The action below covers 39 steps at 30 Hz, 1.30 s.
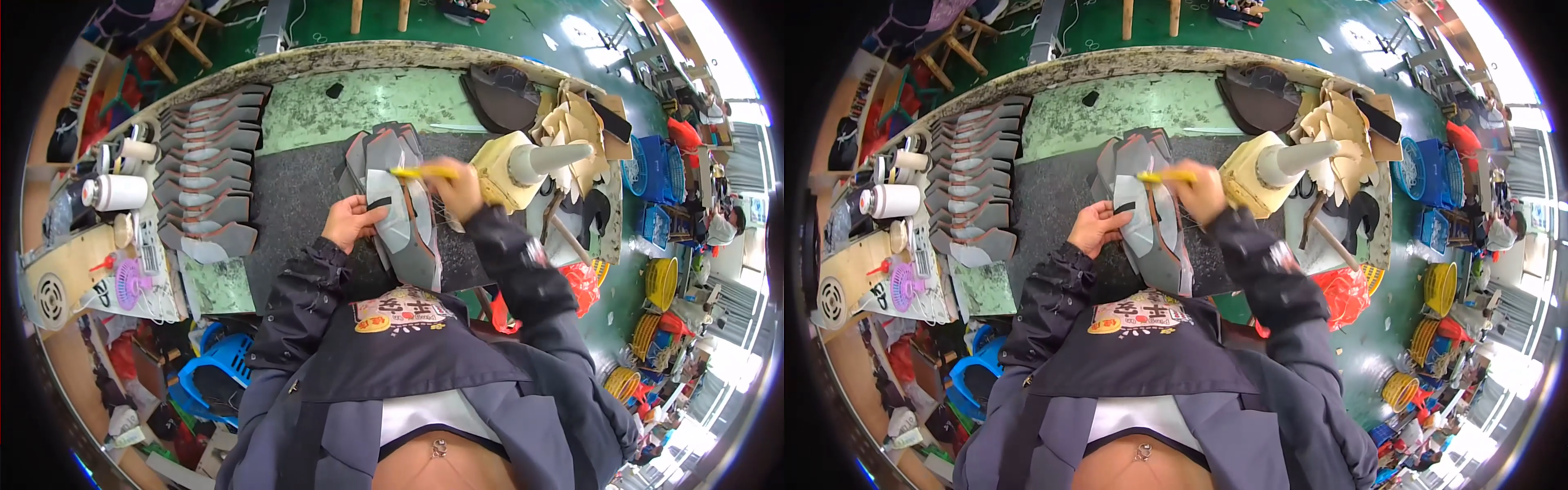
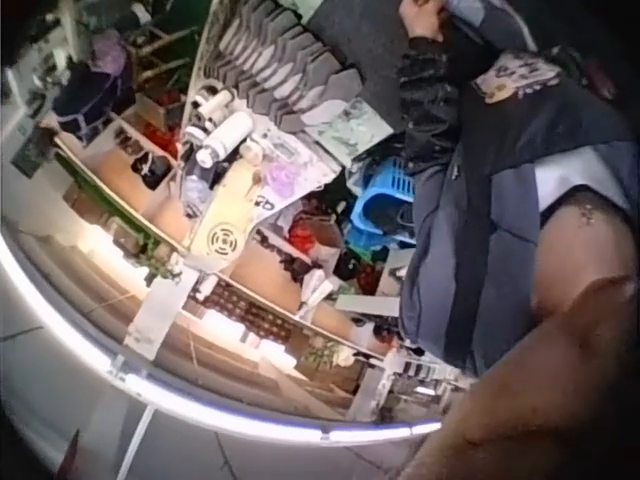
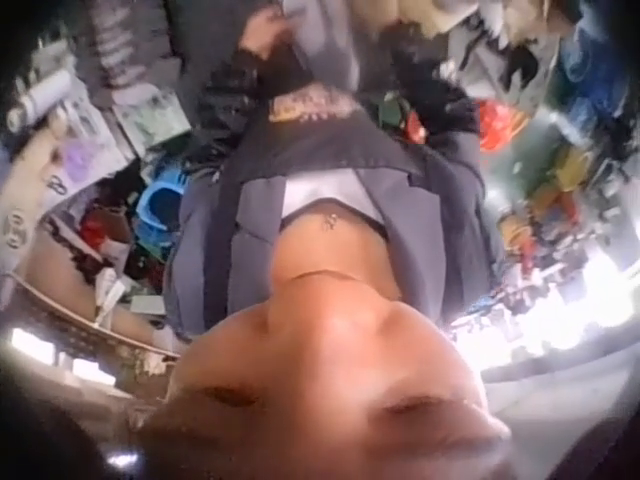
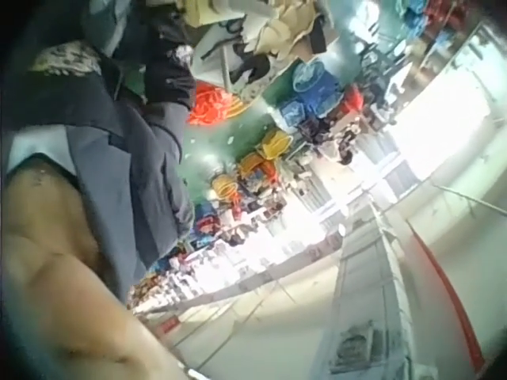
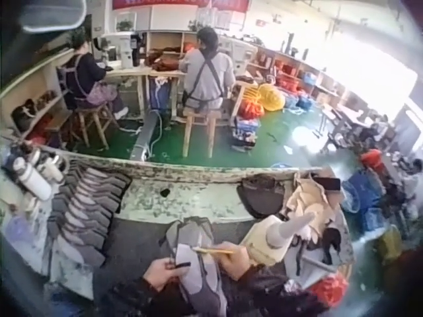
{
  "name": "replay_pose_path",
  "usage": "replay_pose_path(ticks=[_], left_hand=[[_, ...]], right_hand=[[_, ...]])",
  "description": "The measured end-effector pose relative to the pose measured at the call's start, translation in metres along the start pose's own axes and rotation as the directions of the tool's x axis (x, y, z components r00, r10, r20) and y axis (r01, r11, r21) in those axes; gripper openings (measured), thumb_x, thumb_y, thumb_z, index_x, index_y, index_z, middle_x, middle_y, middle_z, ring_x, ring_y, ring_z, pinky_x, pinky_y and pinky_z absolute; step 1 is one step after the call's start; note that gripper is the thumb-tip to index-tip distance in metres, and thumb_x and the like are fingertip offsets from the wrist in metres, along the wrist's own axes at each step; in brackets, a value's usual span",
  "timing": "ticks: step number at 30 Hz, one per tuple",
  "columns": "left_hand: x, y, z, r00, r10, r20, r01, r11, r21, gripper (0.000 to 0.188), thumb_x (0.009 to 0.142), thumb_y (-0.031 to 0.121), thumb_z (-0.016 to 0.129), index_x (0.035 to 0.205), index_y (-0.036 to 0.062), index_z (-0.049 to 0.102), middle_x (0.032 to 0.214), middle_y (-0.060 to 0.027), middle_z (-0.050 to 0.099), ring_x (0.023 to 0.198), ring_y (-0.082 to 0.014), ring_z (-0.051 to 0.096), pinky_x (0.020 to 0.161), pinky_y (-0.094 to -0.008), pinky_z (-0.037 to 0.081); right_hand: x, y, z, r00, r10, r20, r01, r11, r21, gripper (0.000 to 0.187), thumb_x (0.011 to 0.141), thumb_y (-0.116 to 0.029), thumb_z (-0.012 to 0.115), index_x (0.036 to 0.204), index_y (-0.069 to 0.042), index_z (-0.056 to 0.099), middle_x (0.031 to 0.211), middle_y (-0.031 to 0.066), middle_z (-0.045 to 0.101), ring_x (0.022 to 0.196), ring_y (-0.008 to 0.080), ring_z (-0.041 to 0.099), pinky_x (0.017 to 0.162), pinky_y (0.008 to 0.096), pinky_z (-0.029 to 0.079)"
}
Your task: The person applies adhesive to shoe parts using a glue brush and trims excess material from the shoe parts with scissors.
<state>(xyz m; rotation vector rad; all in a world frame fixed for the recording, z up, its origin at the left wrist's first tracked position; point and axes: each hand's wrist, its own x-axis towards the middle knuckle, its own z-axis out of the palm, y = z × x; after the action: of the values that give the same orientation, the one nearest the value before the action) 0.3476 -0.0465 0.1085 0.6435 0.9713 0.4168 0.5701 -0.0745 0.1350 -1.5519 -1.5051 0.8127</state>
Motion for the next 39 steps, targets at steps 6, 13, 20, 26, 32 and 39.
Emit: replay_pose_path(ticks=[6, 13, 20, 26, 32, 39], left_hand=[[-0.007, -0.014, 0.010, 0.990, 0.114, -0.077, -0.111, 0.993, 0.043, 0.035, 0.073, 0.018, 0.071, 0.098, 0.0033, 0.051, 0.084, -0.0013, 0.060, 0.070, -0.0083, 0.057, 0.058, -0.0203, 0.046], [-0.071, -0.063, 0.026, 0.995, 0.070, 0.065, -0.073, 0.997, 0.037, 0.028, 0.077, 0.012, 0.066, 0.099, 0.0016, 0.051, 0.084, -0.0032, 0.059, 0.069, -0.0093, 0.055, 0.061, -0.0206, 0.046], [-0.101, -0.053, 0.044, 0.937, 0.349, 0.025, -0.347, 0.917, 0.196, 0.013, 0.078, 0.006, 0.063, 0.088, -0.0030, 0.061, 0.076, -0.0035, 0.063, 0.064, -0.0066, 0.056, 0.060, -0.0191, 0.044], [-0.109, -0.037, 0.052, 0.858, 0.502, 0.110, -0.488, 0.727, 0.484, 0.009, 0.077, 0.003, 0.060, 0.084, -0.0031, 0.061, 0.072, -0.0005, 0.061, 0.063, -0.0039, 0.053, 0.058, -0.0184, 0.043], [-0.106, -0.040, 0.050, 0.770, 0.622, 0.141, -0.562, 0.559, 0.610, 0.014, 0.072, 0.009, 0.063, 0.083, -0.0006, 0.063, 0.067, -0.0100, 0.063, 0.054, -0.0115, 0.059, 0.052, -0.0242, 0.046], [-0.097, -0.044, 0.048, 0.762, 0.632, 0.140, -0.582, 0.574, 0.576, 0.012, 0.072, 0.008, 0.062, 0.081, -0.0008, 0.063, 0.066, -0.0093, 0.063, 0.054, -0.0109, 0.059, 0.053, -0.0237, 0.047]], right_hand=[[-0.115, -0.038, -0.052, 0.969, 0.245, -0.001, -0.241, 0.952, 0.191, 0.012, 0.080, -0.001, 0.055, 0.089, 0.003, 0.061, 0.077, 0.0056, 0.058, 0.064, 0.0086, 0.053, 0.056, 0.0204, 0.042], [-0.128, -0.077, -0.041, 0.994, -0.034, -0.100, 0.021, 0.992, -0.122, 0.014, 0.065, -0.005, 0.063, 0.077, -0.006, 0.057, 0.068, 0.0066, 0.050, 0.066, 0.0216, 0.049, 0.063, 0.0307, 0.041], [-0.114, -0.096, 0.002, 0.849, -0.429, 0.308, 0.527, 0.652, -0.545, 0.020, 0.066, -0.014, 0.060, 0.085, -0.007, 0.058, 0.069, 0.0024, 0.050, 0.071, 0.0201, 0.050, 0.063, 0.0313, 0.038], [-0.110, -0.116, 0.006, 0.763, -0.449, 0.466, 0.639, 0.416, -0.647, 0.010, 0.062, -0.014, 0.054, 0.068, -0.006, 0.053, 0.067, 0.0030, 0.049, 0.072, 0.0184, 0.050, 0.064, 0.0299, 0.039], [-0.103, -0.114, 0.009, 0.757, -0.454, 0.470, 0.651, 0.467, -0.598, 0.007, 0.059, -0.015, 0.057, 0.059, -0.009, 0.055, 0.064, 0.0026, 0.053, 0.069, 0.0183, 0.053, 0.062, 0.0307, 0.040], [-0.094, -0.116, 0.011, 0.776, -0.419, 0.471, 0.630, 0.498, -0.596, 0.011, 0.056, -0.018, 0.061, 0.057, -0.009, 0.055, 0.063, 0.0027, 0.054, 0.068, 0.0190, 0.053, 0.063, 0.0322, 0.041]])
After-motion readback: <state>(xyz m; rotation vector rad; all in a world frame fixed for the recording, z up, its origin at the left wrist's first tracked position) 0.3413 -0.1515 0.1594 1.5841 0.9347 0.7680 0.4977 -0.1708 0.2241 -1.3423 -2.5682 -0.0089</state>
